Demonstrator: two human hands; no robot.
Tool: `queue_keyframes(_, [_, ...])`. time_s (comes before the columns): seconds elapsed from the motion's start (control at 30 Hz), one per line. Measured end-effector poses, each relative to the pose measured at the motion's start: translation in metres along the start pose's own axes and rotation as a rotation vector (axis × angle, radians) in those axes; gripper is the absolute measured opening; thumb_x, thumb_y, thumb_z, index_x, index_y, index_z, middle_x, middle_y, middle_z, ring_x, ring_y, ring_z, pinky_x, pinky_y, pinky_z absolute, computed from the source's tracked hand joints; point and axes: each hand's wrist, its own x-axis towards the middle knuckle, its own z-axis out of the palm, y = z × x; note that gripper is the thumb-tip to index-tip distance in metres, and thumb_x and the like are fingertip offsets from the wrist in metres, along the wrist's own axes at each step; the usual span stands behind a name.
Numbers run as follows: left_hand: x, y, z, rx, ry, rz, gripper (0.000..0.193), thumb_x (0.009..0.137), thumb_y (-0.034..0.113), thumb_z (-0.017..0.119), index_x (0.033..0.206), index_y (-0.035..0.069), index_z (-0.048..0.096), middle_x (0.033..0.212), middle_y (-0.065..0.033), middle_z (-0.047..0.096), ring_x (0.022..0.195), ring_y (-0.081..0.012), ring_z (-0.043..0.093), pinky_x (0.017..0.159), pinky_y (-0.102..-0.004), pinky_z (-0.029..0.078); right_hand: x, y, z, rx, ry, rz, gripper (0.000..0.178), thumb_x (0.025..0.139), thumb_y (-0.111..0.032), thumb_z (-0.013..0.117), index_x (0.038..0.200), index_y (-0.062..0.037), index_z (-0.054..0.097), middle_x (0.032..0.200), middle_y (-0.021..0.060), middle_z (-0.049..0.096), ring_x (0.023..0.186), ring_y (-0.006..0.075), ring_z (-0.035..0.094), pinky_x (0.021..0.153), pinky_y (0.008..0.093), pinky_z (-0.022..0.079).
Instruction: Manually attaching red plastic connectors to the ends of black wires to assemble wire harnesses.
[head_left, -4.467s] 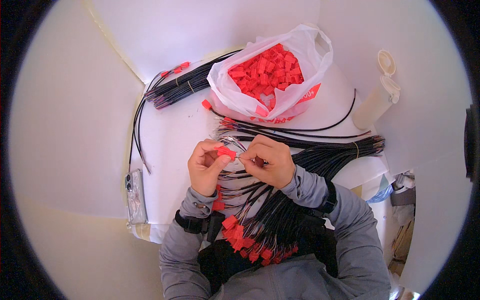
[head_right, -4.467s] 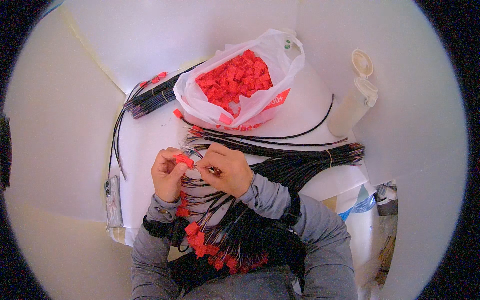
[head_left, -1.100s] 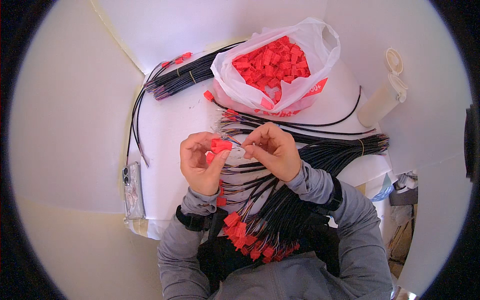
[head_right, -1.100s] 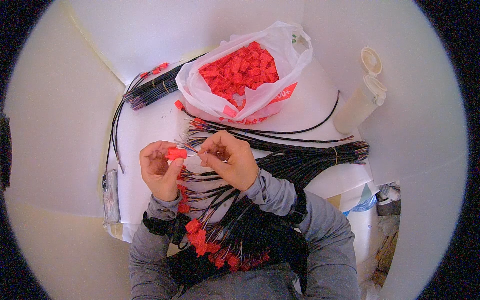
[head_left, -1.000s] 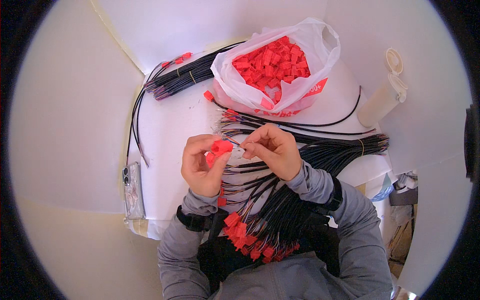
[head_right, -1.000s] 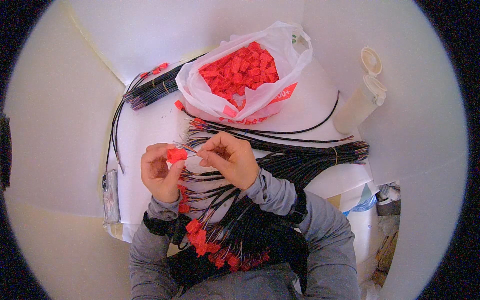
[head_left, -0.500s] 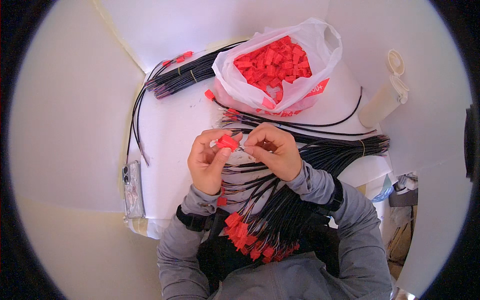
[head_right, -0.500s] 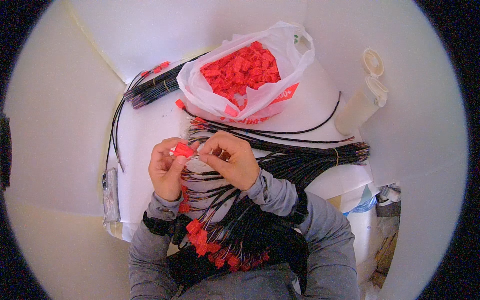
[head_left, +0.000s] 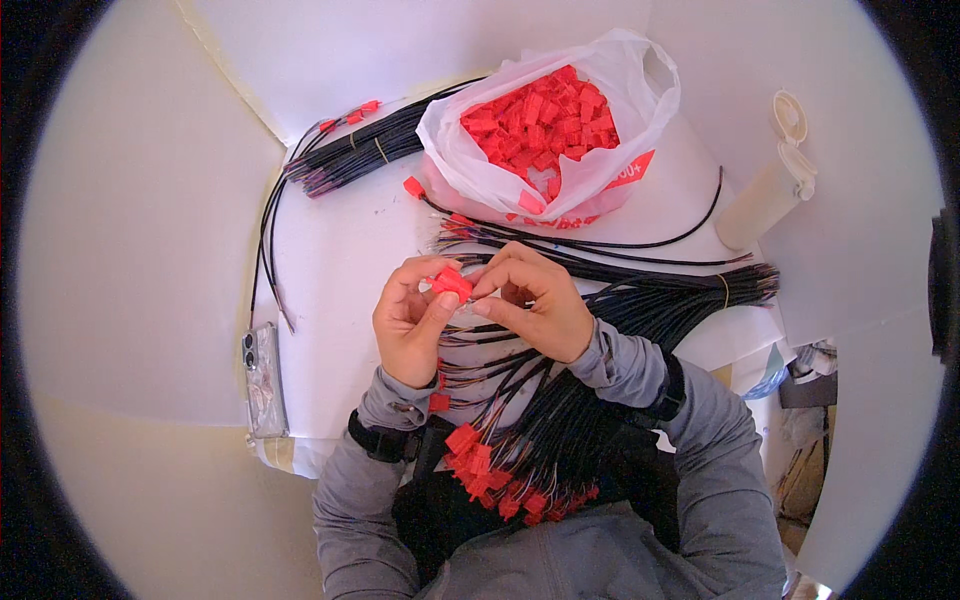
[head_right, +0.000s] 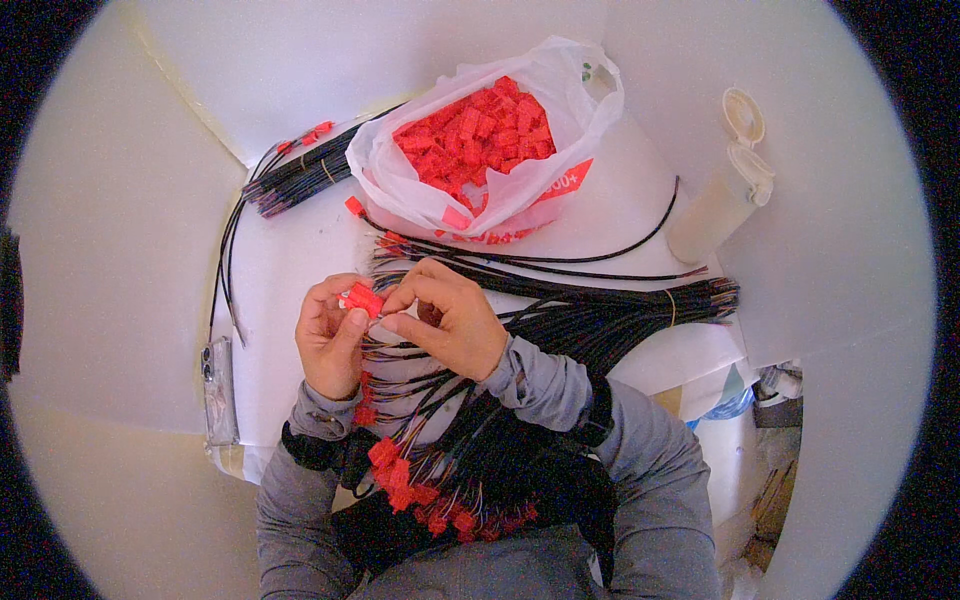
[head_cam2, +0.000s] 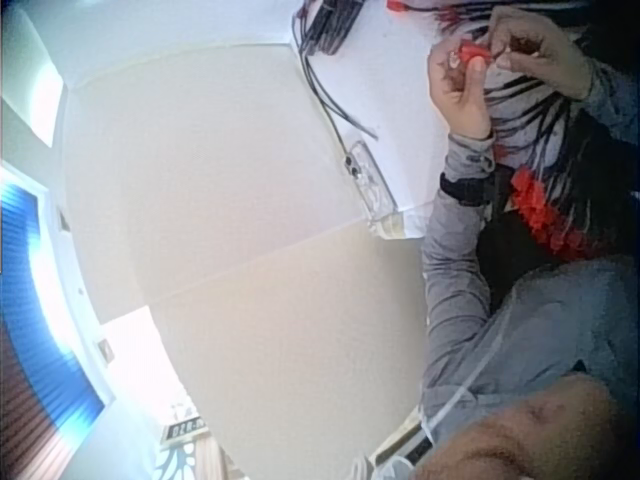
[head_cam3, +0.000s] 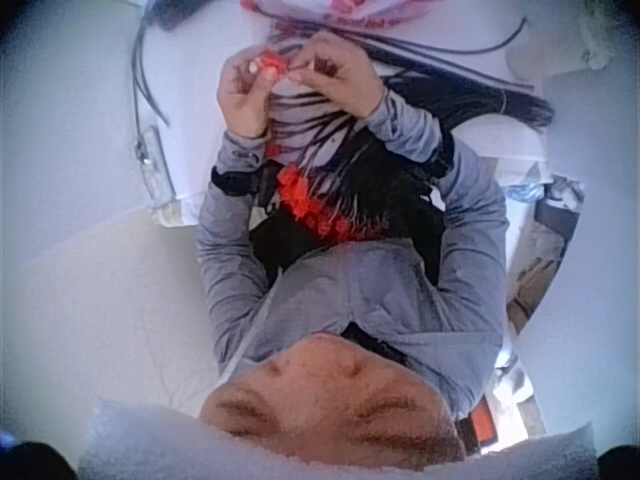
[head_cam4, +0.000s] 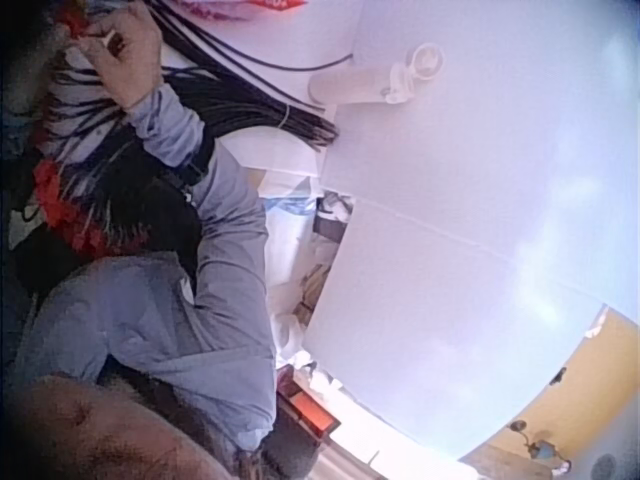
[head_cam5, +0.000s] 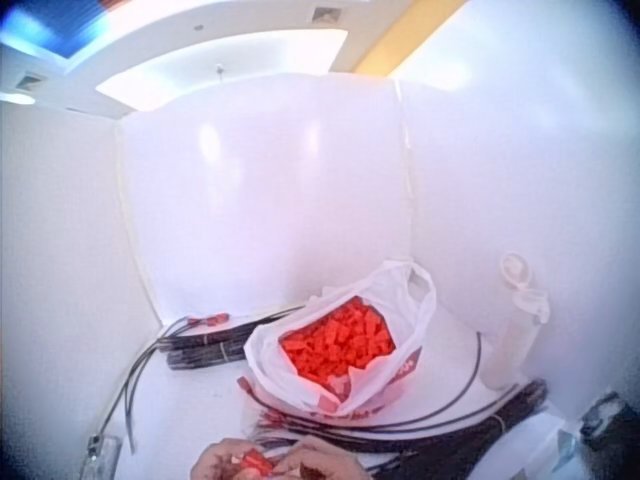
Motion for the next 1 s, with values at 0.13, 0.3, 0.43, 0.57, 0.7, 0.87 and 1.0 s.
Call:
queue_keyframes(0.13, [0.0008,0.0021,0.002,0.067,-0.036,-0.001,0.024,0.08,-0.001,0.055,0.103,-0.003,0.05,0.105,-0.0111,0.049,0.096,-0.0163,0.049,0.084,-0.0295,0.042,0.0003,-0.0023,-0.0029,-0.072,-0.022,0.0,0.01,0.076,-0.012,0.064,0.079,-0.0044,0.058,0.081,0.0033,0.05,0.061,0.0079,0.047,0.052,0.0204,0.038])
queue_keyframes(0.3, [0.0007,0.0007,0.0018,-0.035,0.016,-0.064,0.026,0.083,0.003,0.052,0.107,-0.003,0.046,0.109,-0.0139,0.05,0.098,-0.0234,0.053,0.083,-0.0327,0.046,-0.0006,0.0023,-0.0029,-0.027,-0.001,-0.023,0.011,0.076,-0.013,0.063,0.076,-0.0045,0.055,0.079,0.0027,0.048,0.06,0.0079,0.045,0.051,0.0204,0.037])
queue_keyframes(0.43, [0.0032,0.0021,0.0027,-0.089,0.04,-0.129,0.029,0.086,0.013,0.051,0.108,-0.003,0.042,0.111,-0.0164,0.049,0.096,-0.0286,0.056,0.083,-0.0385,0.048,-0.0003,0.0031,-0.0035,-0.022,-0.017,-0.03,0.011,0.074,-0.01,0.061,0.071,-0.0049,0.051,0.078,0.0023,0.045,0.058,0.0071,0.041,0.05,0.0198,0.033])
queue_keyframes(0.57, [0.0023,0.0019,0.0022,-0.097,0.049,-0.14,0.029,0.086,0.013,0.051,0.108,-0.003,0.042,0.111,-0.0169,0.05,0.095,-0.0286,0.057,0.081,-0.0374,0.049,-0.0009,0.0008,-0.0041,-0.008,-0.036,0.019,0.01,0.073,-0.008,0.06,0.07,-0.0045,0.05,0.079,0.0026,0.045,0.058,0.0069,0.041,0.049,0.0197,0.033])
queue_keyframes(0.7, [0.0016,-0.0006,0.0003,-0.122,0.031,-0.133,0.028,0.084,0.005,0.051,0.109,-0.004,0.043,0.108,-0.0174,0.051,0.095,-0.0294,0.057,0.082,-0.0354,0.049,-0.0012,0.0021,-0.004,-0.004,-0.032,0.026,0.012,0.072,-0.008,0.06,0.068,-0.0035,0.05,0.078,0.0025,0.045,0.058,0.0064,0.041,0.049,0.0201,0.032])
queue_keyframes(0.87, [0.0013,-0.0002,0.0017,-0.121,0.042,-0.126,0.028,0.083,0.004,0.053,0.108,-0.005,0.046,0.104,-0.0164,0.053,0.093,-0.0279,0.058,0.082,-0.0356,0.049,-0.002,0.0049,-0.0041,-0.004,-0.016,0.021,0.011,0.072,-0.007,0.061,0.067,-0.0027,0.051,0.076,0.0023,0.045,0.056,0.0058,0.04,0.047,0.0201,0.032])
queue_keyframes(1.0, [0.001,-0.0041,0.0002,-0.054,0.028,-0.087,0.031,0.082,0.009,0.056,0.108,-0.005,0.047,0.104,-0.0158,0.054,0.091,-0.0267,0.058,0.08,-0.0373,0.049,-0.0021,0.0061,-0.0045,0.021,-0.007,0.022,0.011,0.071,-0.007,0.061,0.067,-0.0023,0.052,0.076,0.0021,0.046,0.055,0.0052,0.04,0.047,0.0197,0.031])
